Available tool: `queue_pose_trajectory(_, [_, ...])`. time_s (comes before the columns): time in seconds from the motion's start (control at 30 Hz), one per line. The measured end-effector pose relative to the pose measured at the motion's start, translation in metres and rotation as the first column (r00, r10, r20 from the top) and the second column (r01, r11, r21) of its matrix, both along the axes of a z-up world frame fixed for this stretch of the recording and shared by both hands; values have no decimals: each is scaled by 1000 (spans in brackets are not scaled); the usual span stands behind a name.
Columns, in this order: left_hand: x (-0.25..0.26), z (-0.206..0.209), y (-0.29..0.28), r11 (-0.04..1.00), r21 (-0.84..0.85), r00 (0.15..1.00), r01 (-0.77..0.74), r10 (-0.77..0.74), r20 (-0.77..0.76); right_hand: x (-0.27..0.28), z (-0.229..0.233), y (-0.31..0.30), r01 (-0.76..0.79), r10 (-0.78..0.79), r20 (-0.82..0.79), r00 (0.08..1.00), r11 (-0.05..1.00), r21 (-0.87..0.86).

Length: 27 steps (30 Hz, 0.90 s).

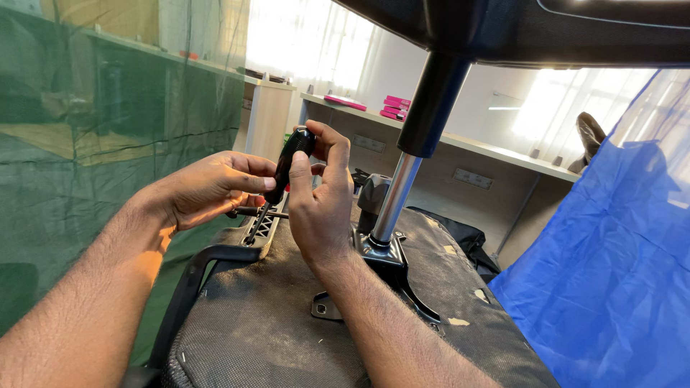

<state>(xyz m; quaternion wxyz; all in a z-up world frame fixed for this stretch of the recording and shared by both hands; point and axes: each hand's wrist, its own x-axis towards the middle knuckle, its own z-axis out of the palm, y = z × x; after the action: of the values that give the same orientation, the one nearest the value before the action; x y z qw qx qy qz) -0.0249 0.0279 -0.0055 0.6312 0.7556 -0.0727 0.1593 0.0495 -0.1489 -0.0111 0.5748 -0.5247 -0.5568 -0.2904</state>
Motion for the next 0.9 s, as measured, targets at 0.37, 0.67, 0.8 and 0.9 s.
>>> queue_pose_trajectory(0.37, [-9,2,-8,998,43,999,-48,47,6,0,4,-1,164,-170,128,977,985,60])
queue_pose_trajectory(0.67, [1,2,-6,997,-50,998,66,-67,-13,6,3,-8,63,-63,60,996,998,0])
queue_pose_trajectory(0.8, [11,-2,-5,997,-34,998,62,-63,-17,9,3,-13,-2,4,48,999,1000,-28])
queue_pose_trajectory(0.9, [18,-2,-10,999,-11,999,52,-52,10,10,3,-14,111,-110,100,989,994,-7])
